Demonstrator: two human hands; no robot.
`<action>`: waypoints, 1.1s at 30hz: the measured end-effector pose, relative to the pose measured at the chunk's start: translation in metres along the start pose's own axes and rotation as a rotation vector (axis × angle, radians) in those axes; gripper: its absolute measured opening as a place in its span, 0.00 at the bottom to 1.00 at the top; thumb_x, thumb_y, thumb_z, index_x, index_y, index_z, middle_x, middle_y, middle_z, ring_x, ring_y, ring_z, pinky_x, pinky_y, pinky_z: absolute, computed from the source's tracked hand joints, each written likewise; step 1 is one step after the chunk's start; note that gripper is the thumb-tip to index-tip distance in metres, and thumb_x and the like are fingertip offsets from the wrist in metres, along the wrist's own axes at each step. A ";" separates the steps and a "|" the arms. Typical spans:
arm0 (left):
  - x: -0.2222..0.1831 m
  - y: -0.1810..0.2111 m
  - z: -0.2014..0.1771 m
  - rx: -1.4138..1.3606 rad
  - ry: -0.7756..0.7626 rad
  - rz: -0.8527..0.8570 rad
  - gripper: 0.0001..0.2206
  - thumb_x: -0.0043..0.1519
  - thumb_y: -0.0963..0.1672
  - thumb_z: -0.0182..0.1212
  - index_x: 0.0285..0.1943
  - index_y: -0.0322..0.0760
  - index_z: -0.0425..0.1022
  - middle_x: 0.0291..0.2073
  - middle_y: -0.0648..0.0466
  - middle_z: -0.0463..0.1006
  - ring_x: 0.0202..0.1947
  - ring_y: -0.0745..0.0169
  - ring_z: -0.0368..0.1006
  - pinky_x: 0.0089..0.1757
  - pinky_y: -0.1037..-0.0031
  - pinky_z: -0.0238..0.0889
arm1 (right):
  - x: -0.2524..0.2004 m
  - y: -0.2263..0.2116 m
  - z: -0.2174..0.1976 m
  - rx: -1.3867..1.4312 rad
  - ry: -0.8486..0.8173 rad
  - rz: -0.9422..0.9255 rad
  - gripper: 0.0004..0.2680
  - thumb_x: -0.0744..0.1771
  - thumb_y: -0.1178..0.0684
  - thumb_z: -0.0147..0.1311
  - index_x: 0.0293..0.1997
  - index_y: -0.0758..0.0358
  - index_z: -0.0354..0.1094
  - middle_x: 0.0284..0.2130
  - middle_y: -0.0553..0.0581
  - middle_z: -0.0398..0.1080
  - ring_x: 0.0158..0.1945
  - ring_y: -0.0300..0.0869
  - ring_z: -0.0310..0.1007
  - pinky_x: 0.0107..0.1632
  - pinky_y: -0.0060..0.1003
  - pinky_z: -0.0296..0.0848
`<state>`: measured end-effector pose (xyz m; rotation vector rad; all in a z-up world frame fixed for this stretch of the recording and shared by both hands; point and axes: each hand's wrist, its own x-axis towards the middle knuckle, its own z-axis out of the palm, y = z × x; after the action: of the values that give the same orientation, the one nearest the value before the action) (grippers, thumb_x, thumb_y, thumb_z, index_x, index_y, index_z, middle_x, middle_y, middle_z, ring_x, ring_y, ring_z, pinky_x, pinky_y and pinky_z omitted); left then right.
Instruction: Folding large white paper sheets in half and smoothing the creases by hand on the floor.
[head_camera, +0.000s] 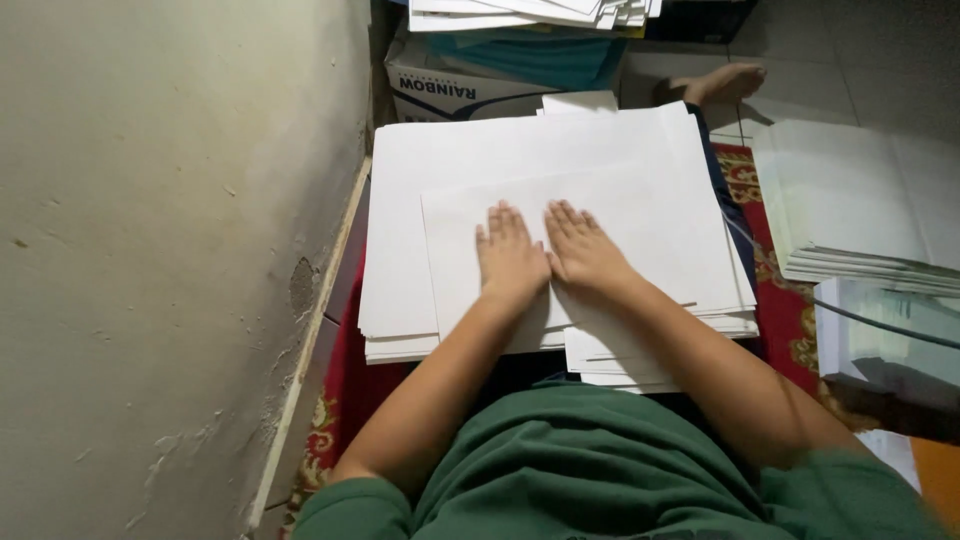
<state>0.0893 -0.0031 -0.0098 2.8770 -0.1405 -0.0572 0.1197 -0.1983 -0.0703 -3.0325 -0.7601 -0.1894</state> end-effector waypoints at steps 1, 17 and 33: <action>0.003 0.002 0.001 -0.004 -0.045 0.037 0.33 0.68 0.52 0.38 0.78 0.24 0.46 0.76 0.34 0.47 0.77 0.39 0.38 0.67 0.38 0.27 | 0.009 -0.001 0.005 -0.041 0.013 -0.049 0.28 0.70 0.35 0.33 0.77 0.65 0.48 0.74 0.65 0.52 0.77 0.52 0.48 0.74 0.55 0.45; 0.003 -0.051 -0.004 0.014 0.014 0.104 0.32 0.69 0.51 0.38 0.78 0.28 0.48 0.77 0.33 0.45 0.77 0.35 0.38 0.68 0.40 0.31 | -0.005 0.041 -0.048 0.032 -0.054 0.261 0.31 0.70 0.34 0.31 0.75 0.75 0.48 0.73 0.74 0.50 0.78 0.56 0.45 0.76 0.54 0.33; -0.035 -0.060 -0.059 -0.021 0.113 0.039 0.28 0.72 0.47 0.34 0.77 0.22 0.50 0.76 0.34 0.50 0.77 0.38 0.42 0.67 0.42 0.32 | -0.023 0.027 -0.083 0.080 -0.023 0.392 0.30 0.71 0.34 0.30 0.77 0.71 0.45 0.76 0.69 0.44 0.79 0.53 0.41 0.76 0.48 0.36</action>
<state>0.0627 0.0732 0.0329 2.8469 -0.1736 0.1102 0.1024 -0.2359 0.0100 -3.0307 -0.1570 -0.1151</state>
